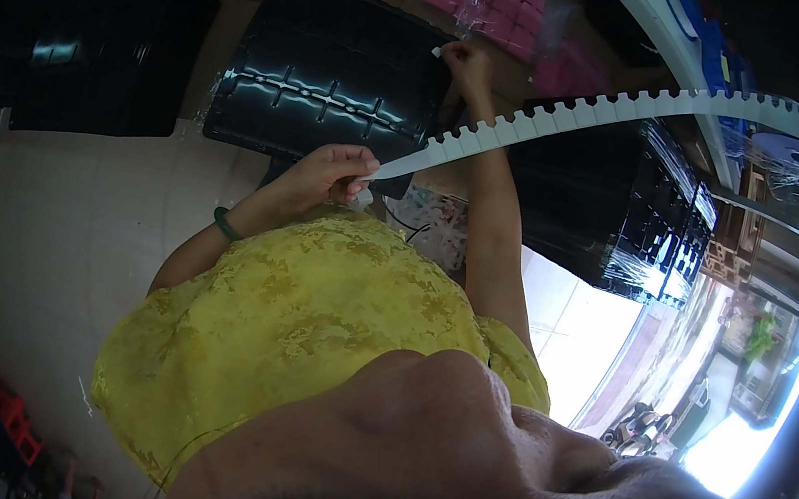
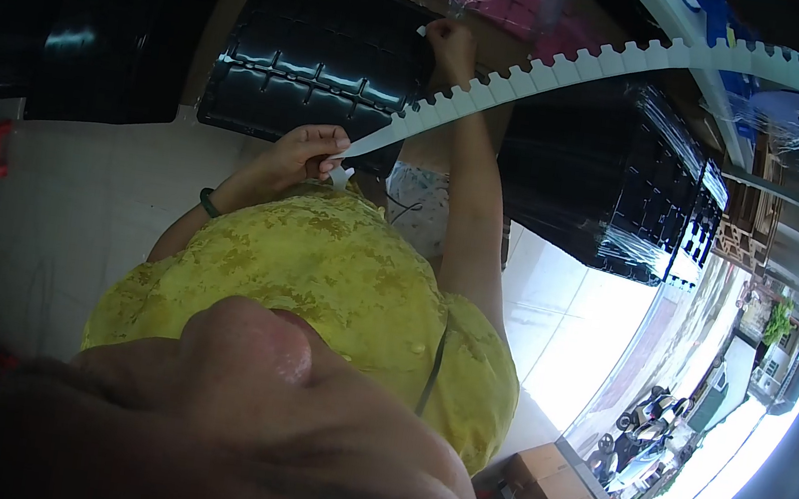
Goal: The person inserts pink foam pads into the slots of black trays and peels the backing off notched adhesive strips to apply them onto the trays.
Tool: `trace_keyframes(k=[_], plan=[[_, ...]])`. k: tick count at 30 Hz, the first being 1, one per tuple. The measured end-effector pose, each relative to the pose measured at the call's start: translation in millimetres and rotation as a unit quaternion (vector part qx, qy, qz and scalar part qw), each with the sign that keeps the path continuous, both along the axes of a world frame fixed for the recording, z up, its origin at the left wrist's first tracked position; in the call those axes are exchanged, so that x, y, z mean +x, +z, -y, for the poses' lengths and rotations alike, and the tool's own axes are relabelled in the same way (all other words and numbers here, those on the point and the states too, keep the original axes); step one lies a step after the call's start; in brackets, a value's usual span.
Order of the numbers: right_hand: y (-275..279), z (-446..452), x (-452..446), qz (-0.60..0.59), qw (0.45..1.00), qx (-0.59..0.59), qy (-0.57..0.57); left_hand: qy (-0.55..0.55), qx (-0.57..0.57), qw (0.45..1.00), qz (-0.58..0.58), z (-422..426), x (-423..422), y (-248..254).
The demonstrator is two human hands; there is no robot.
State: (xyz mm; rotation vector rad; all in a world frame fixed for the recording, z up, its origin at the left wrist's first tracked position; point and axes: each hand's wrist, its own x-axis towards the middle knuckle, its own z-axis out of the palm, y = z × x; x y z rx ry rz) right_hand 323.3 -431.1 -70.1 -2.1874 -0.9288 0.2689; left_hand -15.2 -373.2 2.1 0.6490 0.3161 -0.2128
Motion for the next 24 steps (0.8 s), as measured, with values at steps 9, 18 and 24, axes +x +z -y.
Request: trace_keyframes(k=[9,18,24], plan=[[-8,-7,9,0.069,0.995,-0.051,0.046,0.052,-0.014,0.999,-0.005,7,-11,4],[-13,-20,21,0.084,0.984,-0.146,0.050,0.026,0.022,0.999,-0.012,-9,-4,9],[2,11,-8,0.030,0.999,0.010,0.038,0.019,0.021,0.999,-0.022,-11,0,13]])
